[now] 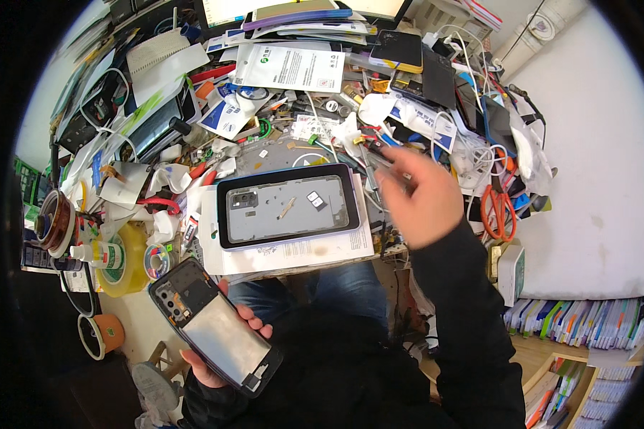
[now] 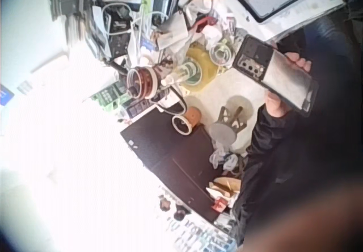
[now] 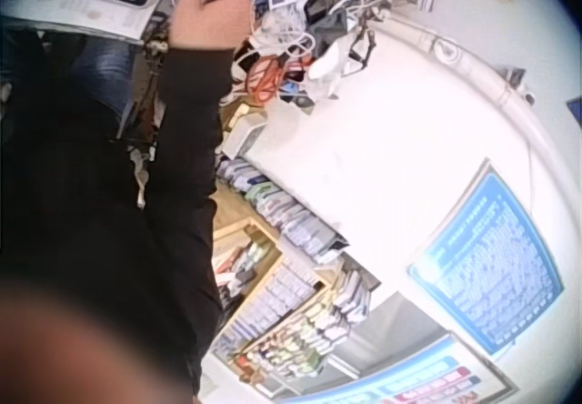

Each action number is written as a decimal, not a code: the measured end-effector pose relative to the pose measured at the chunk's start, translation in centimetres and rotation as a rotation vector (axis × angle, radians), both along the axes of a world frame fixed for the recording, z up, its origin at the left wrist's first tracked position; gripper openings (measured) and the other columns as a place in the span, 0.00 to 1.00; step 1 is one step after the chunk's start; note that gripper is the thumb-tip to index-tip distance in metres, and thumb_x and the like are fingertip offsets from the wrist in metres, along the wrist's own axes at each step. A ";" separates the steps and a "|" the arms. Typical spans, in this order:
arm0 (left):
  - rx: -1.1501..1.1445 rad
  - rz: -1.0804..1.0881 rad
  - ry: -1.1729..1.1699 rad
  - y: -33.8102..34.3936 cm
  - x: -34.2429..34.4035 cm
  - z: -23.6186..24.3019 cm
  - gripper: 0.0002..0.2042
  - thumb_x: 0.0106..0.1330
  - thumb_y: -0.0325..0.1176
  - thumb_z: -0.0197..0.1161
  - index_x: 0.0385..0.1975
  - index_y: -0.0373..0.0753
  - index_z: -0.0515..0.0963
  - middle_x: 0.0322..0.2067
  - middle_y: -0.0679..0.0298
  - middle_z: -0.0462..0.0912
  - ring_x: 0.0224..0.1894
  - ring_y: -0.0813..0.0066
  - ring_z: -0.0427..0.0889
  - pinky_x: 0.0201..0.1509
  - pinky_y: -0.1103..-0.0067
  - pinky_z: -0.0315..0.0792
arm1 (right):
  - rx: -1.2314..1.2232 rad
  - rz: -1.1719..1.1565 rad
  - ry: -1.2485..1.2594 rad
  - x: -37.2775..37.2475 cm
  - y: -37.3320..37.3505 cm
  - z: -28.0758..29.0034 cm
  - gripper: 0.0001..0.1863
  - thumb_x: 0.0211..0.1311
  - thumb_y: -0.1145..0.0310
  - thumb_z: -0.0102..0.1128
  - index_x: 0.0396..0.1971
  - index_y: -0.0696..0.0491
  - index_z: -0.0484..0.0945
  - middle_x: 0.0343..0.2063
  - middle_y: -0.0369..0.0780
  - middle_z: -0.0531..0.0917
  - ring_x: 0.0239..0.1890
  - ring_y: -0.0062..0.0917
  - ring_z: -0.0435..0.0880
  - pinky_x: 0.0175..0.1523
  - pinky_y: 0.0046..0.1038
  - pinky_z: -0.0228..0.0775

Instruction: The person reassembles a disassembled smartphone on a cluttered workbench. They use a screwdriver to fasten screws, align and press the back cover into place, and insert a SIM card into the tray. The phone remains open at the end of the clip.

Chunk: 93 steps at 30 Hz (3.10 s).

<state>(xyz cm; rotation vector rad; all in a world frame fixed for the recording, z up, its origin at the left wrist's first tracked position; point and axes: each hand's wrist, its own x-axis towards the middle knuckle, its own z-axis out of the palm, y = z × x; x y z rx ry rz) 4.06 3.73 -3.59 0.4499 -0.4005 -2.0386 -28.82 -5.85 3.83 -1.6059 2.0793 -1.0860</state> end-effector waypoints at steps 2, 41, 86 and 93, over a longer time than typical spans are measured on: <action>0.032 -0.031 -0.099 0.2 0.2 0.6 0.59 0.57 0.74 0.65 0.77 0.36 0.49 0.64 0.47 0.70 0.62 0.53 0.77 0.70 0.52 0.70 | -0.157 0.029 0.346 -2.7 -1.8 -1.4 0.16 0.61 0.73 0.66 0.49 0.56 0.84 0.35 0.44 0.86 0.36 0.38 0.84 0.43 0.36 0.75; 0.223 -0.001 0.010 0.9 -0.5 1.4 0.49 0.71 0.76 0.36 0.75 0.36 0.55 0.60 0.34 0.73 0.54 0.44 0.82 0.56 0.47 0.79 | 0.214 0.215 0.139 4.9 -2.3 -1.8 0.11 0.53 0.77 0.74 0.37 0.58 0.84 0.30 0.40 0.85 0.28 0.24 0.84 0.36 0.27 0.77; -1.811 -0.037 -1.739 -4.4 3.0 8.5 0.18 0.50 0.52 0.83 0.38 0.53 0.88 0.43 0.64 0.78 0.40 0.69 0.78 0.38 0.75 0.73 | 0.770 0.929 -0.603 4.6 0.3 2.9 0.06 0.63 0.74 0.70 0.38 0.57 0.88 0.30 0.33 0.89 0.29 0.12 0.82 0.36 0.17 0.72; -1.823 -0.063 -1.721 -3.1 2.7 8.6 0.21 0.50 0.54 0.82 0.41 0.56 0.87 0.44 0.68 0.78 0.40 0.74 0.78 0.39 0.76 0.72 | 0.753 1.211 -0.402 6.3 1.3 2.3 0.03 0.62 0.73 0.66 0.34 0.54 0.87 0.27 0.37 0.85 0.28 0.25 0.84 0.34 0.25 0.73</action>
